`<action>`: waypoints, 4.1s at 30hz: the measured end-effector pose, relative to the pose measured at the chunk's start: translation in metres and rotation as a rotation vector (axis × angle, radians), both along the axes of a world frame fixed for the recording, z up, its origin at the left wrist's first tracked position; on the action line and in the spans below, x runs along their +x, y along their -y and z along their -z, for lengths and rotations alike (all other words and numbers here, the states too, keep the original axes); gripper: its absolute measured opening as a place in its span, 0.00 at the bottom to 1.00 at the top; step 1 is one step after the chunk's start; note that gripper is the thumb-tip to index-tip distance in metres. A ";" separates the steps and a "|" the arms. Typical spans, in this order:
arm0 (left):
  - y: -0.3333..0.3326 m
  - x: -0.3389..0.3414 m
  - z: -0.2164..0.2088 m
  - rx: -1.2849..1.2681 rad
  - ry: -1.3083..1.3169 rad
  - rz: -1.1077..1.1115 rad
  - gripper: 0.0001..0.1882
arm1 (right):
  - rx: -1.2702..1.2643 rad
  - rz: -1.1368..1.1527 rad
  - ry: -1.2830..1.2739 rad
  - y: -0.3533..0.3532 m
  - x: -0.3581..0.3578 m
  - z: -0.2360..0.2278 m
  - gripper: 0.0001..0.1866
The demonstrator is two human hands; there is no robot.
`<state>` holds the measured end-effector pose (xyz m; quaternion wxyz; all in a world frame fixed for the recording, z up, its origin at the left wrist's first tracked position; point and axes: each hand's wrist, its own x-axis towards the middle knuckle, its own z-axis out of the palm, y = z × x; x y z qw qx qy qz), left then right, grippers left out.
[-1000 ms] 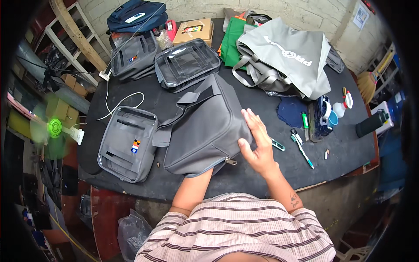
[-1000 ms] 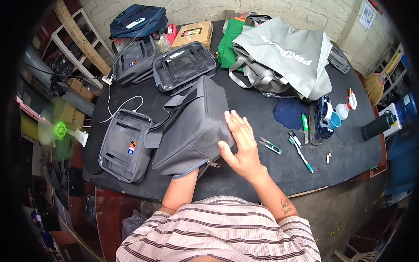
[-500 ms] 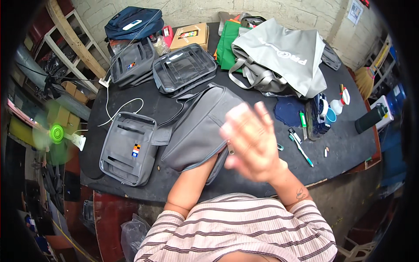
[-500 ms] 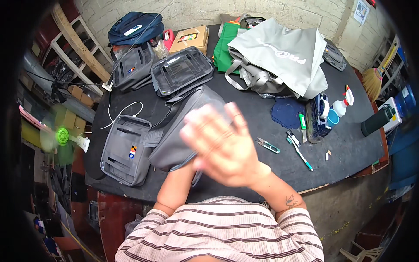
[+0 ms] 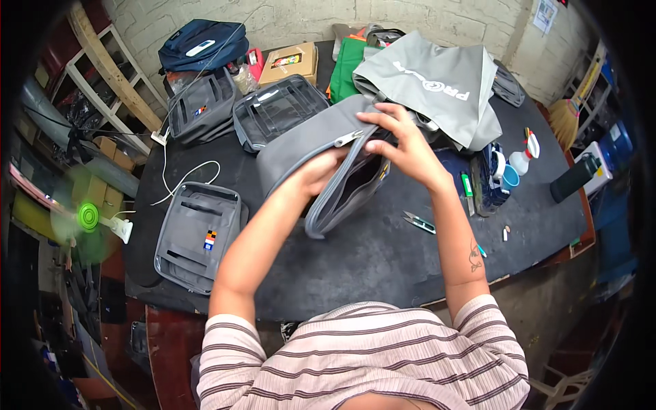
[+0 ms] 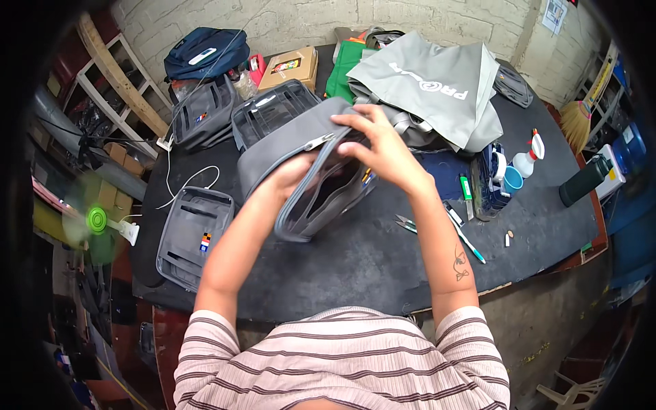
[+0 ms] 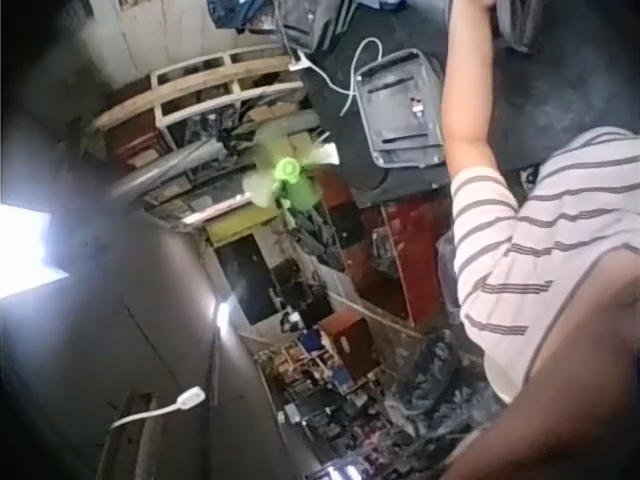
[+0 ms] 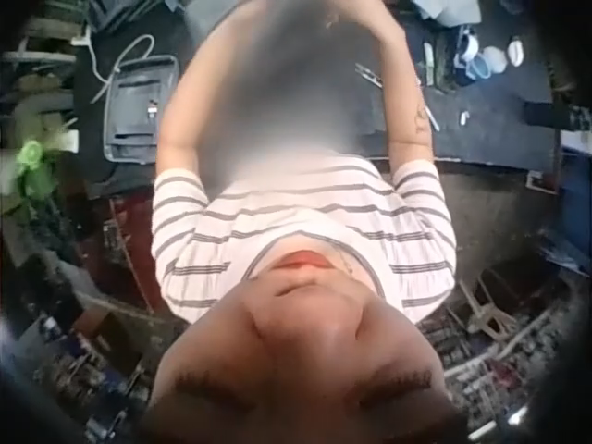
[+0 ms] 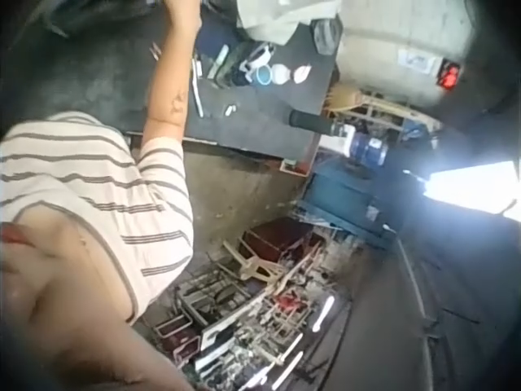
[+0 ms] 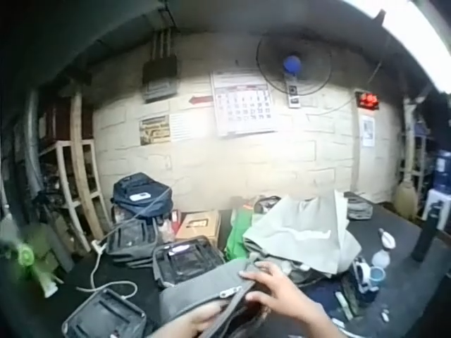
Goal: Repairing or adjusting the internal frame and structure of a gray organizer bag using pliers.
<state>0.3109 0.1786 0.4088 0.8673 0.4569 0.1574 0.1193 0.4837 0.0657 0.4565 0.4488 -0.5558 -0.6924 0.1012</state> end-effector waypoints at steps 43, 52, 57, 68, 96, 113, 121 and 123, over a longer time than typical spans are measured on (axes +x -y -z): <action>-0.006 -0.005 -0.110 2.688 -0.051 -0.095 0.06 | 0.354 0.353 0.245 -0.006 -0.003 0.015 0.11; -0.055 -0.078 -0.115 3.135 0.027 -0.613 0.08 | 0.357 0.579 -0.138 0.007 0.029 0.045 0.07; -0.013 -0.044 -0.117 2.962 0.193 -0.957 0.10 | 0.457 0.513 -0.540 0.011 -0.008 0.132 0.05; 0.013 0.022 -0.048 2.771 0.305 -0.327 0.07 | 0.289 0.293 -0.157 0.004 -0.016 0.084 0.15; -0.001 -0.055 -0.056 2.870 0.257 -0.139 0.12 | 0.488 0.305 0.467 0.021 0.004 0.048 0.25; -0.042 -0.129 0.016 2.842 -0.238 -0.695 0.10 | 0.604 0.358 0.589 0.016 0.021 0.066 0.16; 0.008 -0.113 0.165 1.828 -0.399 -0.797 0.07 | 0.564 0.376 0.546 0.015 0.019 0.065 0.12; 0.007 -0.114 0.128 1.929 -0.487 -0.672 0.08 | 0.489 0.318 0.472 0.026 0.027 0.064 0.16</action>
